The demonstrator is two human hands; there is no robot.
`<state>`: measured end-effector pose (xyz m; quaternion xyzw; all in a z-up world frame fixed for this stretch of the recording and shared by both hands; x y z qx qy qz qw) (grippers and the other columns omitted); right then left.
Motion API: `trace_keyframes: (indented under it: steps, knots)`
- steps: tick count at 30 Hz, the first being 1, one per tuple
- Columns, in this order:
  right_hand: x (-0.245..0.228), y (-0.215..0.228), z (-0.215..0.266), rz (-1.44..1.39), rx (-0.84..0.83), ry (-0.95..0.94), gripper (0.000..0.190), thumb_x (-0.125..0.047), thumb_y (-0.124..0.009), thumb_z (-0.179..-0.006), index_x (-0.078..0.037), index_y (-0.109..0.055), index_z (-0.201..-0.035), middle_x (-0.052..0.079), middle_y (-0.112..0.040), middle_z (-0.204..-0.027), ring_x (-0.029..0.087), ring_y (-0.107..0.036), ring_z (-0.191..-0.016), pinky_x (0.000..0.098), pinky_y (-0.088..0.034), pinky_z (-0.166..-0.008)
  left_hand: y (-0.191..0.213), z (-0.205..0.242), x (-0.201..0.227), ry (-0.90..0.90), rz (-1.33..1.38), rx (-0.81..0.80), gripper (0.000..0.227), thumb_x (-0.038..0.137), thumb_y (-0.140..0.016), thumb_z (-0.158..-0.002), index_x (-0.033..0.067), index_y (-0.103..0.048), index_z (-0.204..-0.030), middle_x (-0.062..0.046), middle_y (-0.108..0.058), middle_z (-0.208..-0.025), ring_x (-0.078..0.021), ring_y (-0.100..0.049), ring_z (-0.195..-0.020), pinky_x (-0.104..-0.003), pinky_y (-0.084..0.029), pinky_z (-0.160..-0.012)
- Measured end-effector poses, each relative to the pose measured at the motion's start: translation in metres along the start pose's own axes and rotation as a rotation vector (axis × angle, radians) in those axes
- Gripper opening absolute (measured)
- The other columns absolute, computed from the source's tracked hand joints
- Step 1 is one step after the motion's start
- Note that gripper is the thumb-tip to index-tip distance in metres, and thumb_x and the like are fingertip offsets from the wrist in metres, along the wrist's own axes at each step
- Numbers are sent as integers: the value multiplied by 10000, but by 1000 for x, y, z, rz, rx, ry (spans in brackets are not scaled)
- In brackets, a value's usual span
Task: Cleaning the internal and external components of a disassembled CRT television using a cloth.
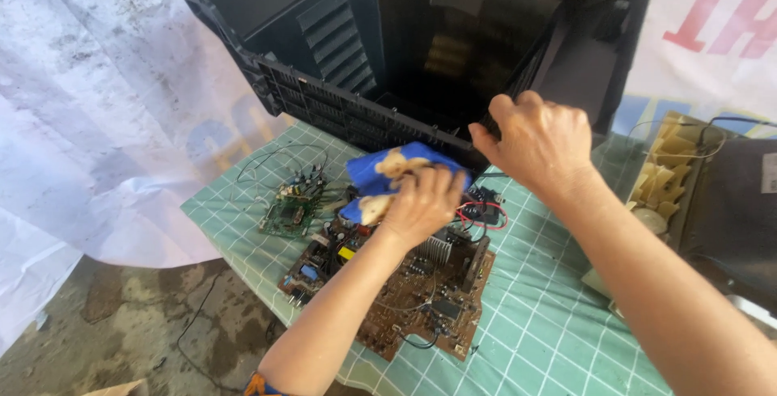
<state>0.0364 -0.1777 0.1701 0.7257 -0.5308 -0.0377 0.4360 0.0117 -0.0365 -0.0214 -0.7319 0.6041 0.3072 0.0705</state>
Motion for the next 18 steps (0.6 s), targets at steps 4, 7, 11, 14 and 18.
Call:
trace_keyframes:
  steps: [4,7,11,14,18]
  knots:
    - [0,3,2,-5,33,-18,430,-632,-658,-914,-208,-637,-854,24,-610,-732,266,-728,-622,429,-573,-590,41,-14,-65,105,-74,-194,199,193,-516,-972,176,-710,-928,-97,-588,-779,-276,-600,-659,-378,-475,-443]
    - [-2,8,0,14,67,-20,402,-608,-697,-892,-221,-624,-811,18,-594,-706,255,-722,-605,394,-577,-595,41,-13,-58,181,151,-236,275,190,-488,-1048,159,-761,-1032,-126,-617,-863,-248,-627,-748,-287,-507,-513]
    - [-3,9,-2,17,91,-9,404,-597,-697,-903,-214,-614,-801,20,-578,-695,256,-716,-599,388,-571,-587,70,-48,-35,87,184,78,182,187,-533,-999,185,-707,-1055,-127,-572,-896,-249,-566,-692,-340,-475,-521]
    - [-2,10,0,12,110,2,424,-598,-693,-910,-204,-600,-785,28,-571,-688,261,-715,-599,386,-570,-590,72,-62,-31,109,211,117,178,189,-521,-1007,178,-693,-1052,-124,-558,-919,-240,-546,-691,-342,-472,-537]
    - [-2,9,2,22,126,15,415,-601,-707,-900,-216,-599,-789,20,-569,-688,251,-717,-601,377,-570,-591,44,-43,-27,45,155,28,130,272,-609,-991,180,-701,-987,-100,-567,-864,-254,-585,-713,-319,-505,-539]
Point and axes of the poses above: each hand's wrist, its own z-axis away from the middle knuckle, its own y-axis out of the back of the hand, x = y × z, the point moved 4 cm from there along -z, towards the middle knuckle
